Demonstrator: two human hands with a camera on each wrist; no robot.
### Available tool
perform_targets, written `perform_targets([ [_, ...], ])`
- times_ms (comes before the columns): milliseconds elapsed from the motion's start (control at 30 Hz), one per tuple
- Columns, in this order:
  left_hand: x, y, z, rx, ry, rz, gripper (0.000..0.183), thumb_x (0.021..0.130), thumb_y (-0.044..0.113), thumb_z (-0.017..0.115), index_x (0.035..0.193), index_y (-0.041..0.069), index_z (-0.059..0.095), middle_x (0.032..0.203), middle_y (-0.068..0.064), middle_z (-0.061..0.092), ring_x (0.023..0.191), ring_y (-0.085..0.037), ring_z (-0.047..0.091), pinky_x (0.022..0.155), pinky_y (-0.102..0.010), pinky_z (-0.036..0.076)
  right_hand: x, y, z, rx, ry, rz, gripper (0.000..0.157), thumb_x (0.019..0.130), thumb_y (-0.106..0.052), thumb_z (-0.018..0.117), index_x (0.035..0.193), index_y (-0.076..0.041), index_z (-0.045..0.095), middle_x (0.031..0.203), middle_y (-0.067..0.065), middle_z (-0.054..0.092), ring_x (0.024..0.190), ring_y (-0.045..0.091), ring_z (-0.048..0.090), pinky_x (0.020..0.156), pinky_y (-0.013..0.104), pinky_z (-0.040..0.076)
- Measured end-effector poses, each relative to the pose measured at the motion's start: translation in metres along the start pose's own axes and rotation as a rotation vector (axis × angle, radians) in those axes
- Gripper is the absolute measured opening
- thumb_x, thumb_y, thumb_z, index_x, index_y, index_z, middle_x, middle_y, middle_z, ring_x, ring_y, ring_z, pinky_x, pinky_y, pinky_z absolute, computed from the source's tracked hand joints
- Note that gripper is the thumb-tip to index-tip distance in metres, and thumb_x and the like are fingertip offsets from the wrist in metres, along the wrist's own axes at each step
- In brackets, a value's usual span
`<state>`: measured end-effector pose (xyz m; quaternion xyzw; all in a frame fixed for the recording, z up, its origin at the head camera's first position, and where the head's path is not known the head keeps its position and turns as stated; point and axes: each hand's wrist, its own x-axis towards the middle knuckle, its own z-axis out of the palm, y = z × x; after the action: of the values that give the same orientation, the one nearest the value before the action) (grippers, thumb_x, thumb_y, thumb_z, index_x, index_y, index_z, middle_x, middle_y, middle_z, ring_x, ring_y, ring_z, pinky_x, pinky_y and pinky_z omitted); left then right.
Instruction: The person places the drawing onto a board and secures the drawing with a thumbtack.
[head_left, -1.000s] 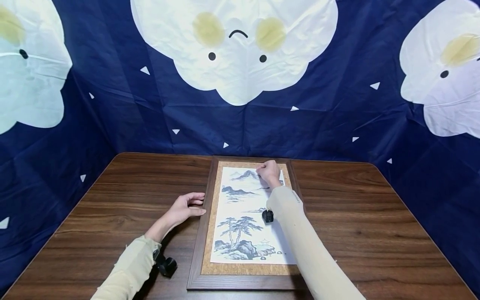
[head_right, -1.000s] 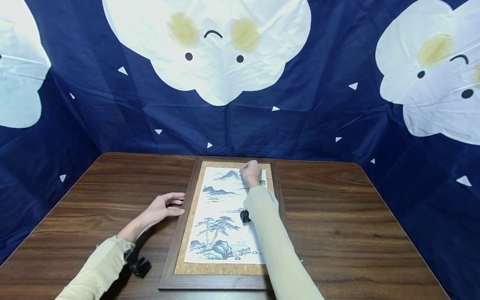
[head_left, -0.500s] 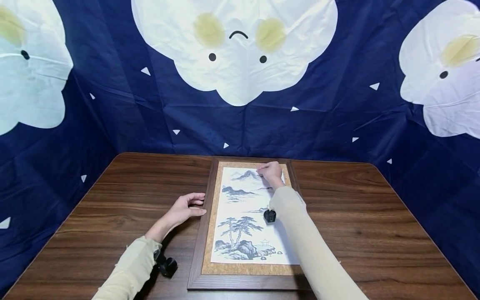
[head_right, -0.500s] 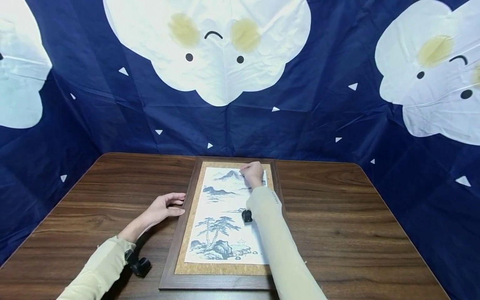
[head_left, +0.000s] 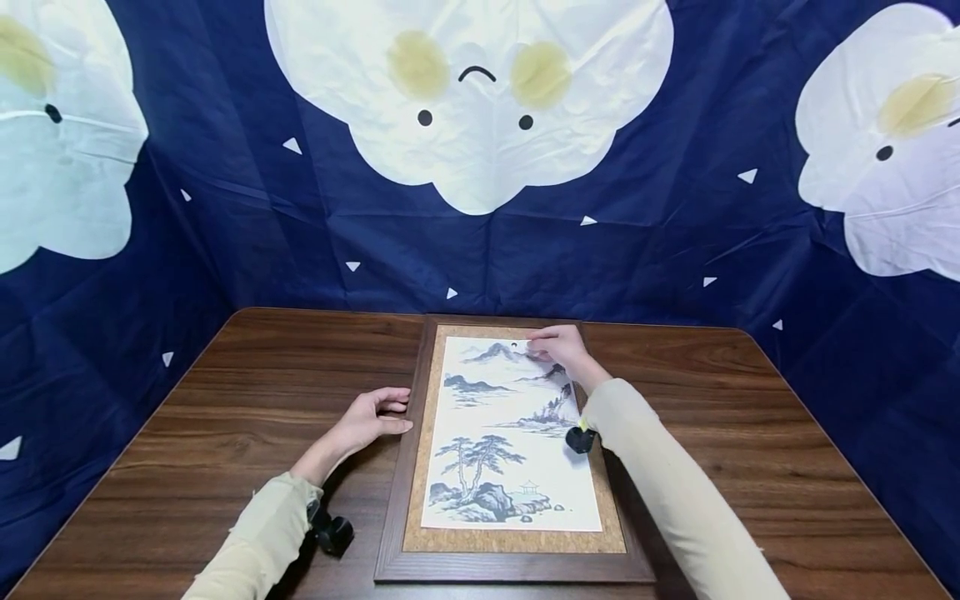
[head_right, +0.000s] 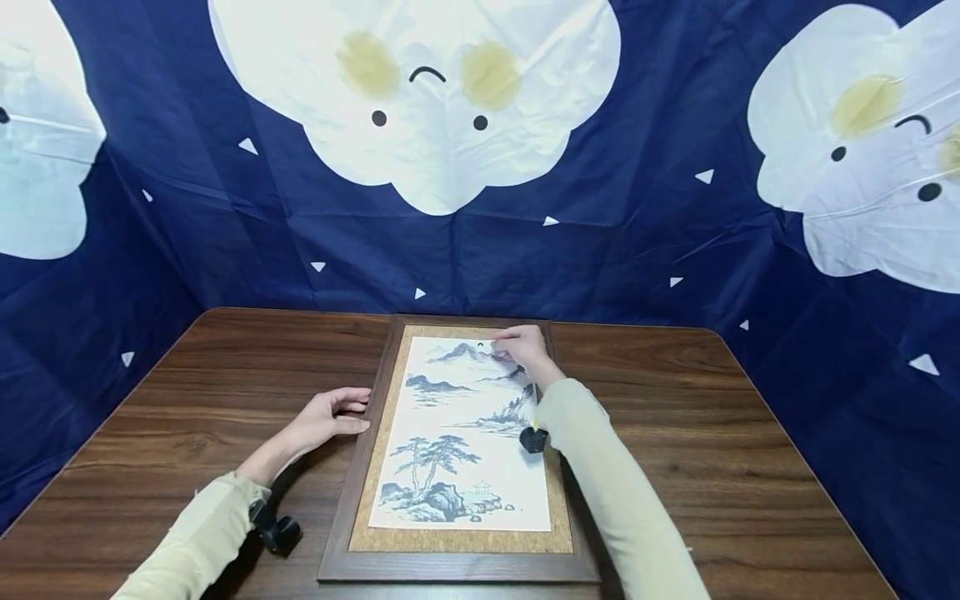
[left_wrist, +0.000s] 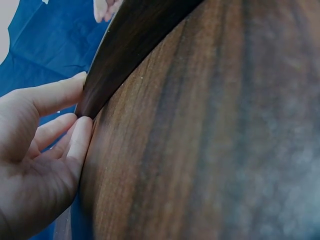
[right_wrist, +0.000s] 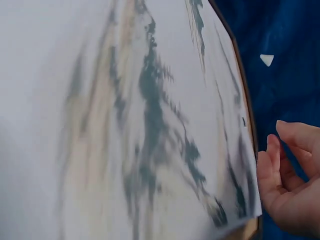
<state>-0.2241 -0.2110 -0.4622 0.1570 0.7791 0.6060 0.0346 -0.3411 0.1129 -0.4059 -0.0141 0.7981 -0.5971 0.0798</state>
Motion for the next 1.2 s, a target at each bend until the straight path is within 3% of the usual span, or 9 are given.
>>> perform_targets([
  [67,-0.001,0.009,0.003,0.036,0.018,-0.073,0.056,0.074,0.007,0.071,0.119,-0.015,0.048,0.116,-0.029,0.052,0.102,-0.031,0.053,0.077,-0.018,0.044,-0.005,-0.001,-0.007,-0.005,-0.016,-0.041,0.031,0.081,0.000,0.063,0.109,0.011,0.060,0.108,0.022,0.062,0.074,0.006,0.059,0.075,0.030,0.050],
  [200,-0.001,0.016,0.005,0.057,0.019,-0.115,0.053,0.076,-0.002,0.067,0.122,-0.017,0.044,0.120,-0.031,0.049,0.106,-0.038,0.050,0.077,-0.016,0.044,-0.020,-0.004,-0.022,-0.043,-0.034,-0.085,0.033,0.082,-0.003,0.063,0.110,0.012,0.059,0.109,0.021,0.062,0.077,0.003,0.059,0.083,0.037,0.049],
  [500,-0.001,0.012,0.004,0.068,0.017,-0.113,0.053,0.075,-0.002,0.068,0.121,-0.016,0.046,0.119,-0.030,0.050,0.105,-0.036,0.051,0.078,-0.017,0.044,-0.056,0.011,-0.063,-0.109,-0.037,-0.160,0.038,0.082,-0.011,0.064,0.113,0.011,0.057,0.110,0.023,0.061,0.083,0.005,0.061,0.075,0.027,0.051],
  [633,-0.001,0.012,0.004,0.079,0.016,-0.098,0.053,0.075,-0.001,0.069,0.120,-0.016,0.046,0.118,-0.029,0.051,0.103,-0.034,0.052,0.078,-0.017,0.044,-0.072,0.021,-0.082,-0.131,0.008,-0.160,0.042,0.080,-0.018,0.069,0.111,0.009,0.060,0.101,0.012,0.067,0.080,0.002,0.060,0.071,0.024,0.051],
  [733,-0.001,0.013,0.005,0.073,0.022,-0.100,0.052,0.074,-0.002,0.068,0.120,-0.016,0.047,0.118,-0.029,0.051,0.103,-0.034,0.052,0.078,-0.017,0.044,-0.083,0.028,-0.098,-0.184,0.013,-0.211,0.040,0.079,-0.021,0.069,0.108,0.007,0.062,0.096,0.003,0.069,0.081,0.000,0.059,0.070,0.019,0.049],
  [900,-0.002,0.014,0.006,0.063,0.016,-0.108,0.053,0.075,-0.002,0.067,0.121,-0.016,0.045,0.119,-0.030,0.050,0.105,-0.037,0.050,0.078,-0.017,0.044,-0.098,0.041,-0.124,-0.242,0.007,-0.325,0.038,0.081,-0.023,0.068,0.107,0.004,0.063,0.101,0.008,0.067,0.088,-0.003,0.057,0.072,0.013,0.046],
  [1133,-0.002,0.014,0.005,0.073,0.014,-0.098,0.052,0.075,-0.002,0.068,0.120,-0.017,0.046,0.119,-0.030,0.051,0.105,-0.037,0.051,0.079,-0.018,0.044,-0.101,0.078,-0.158,-0.121,-0.005,-0.321,0.041,0.080,-0.023,0.068,0.113,0.001,0.061,0.102,-0.002,0.067,0.093,-0.001,0.058,0.075,0.013,0.044],
  [1200,-0.002,0.015,0.004,0.084,0.011,-0.096,0.052,0.075,-0.002,0.068,0.120,-0.017,0.046,0.118,-0.030,0.051,0.104,-0.036,0.051,0.078,-0.018,0.044,-0.104,0.081,-0.164,-0.135,0.006,-0.320,0.043,0.081,-0.023,0.068,0.114,0.003,0.060,0.101,-0.007,0.067,0.093,-0.002,0.057,0.075,0.012,0.044],
])
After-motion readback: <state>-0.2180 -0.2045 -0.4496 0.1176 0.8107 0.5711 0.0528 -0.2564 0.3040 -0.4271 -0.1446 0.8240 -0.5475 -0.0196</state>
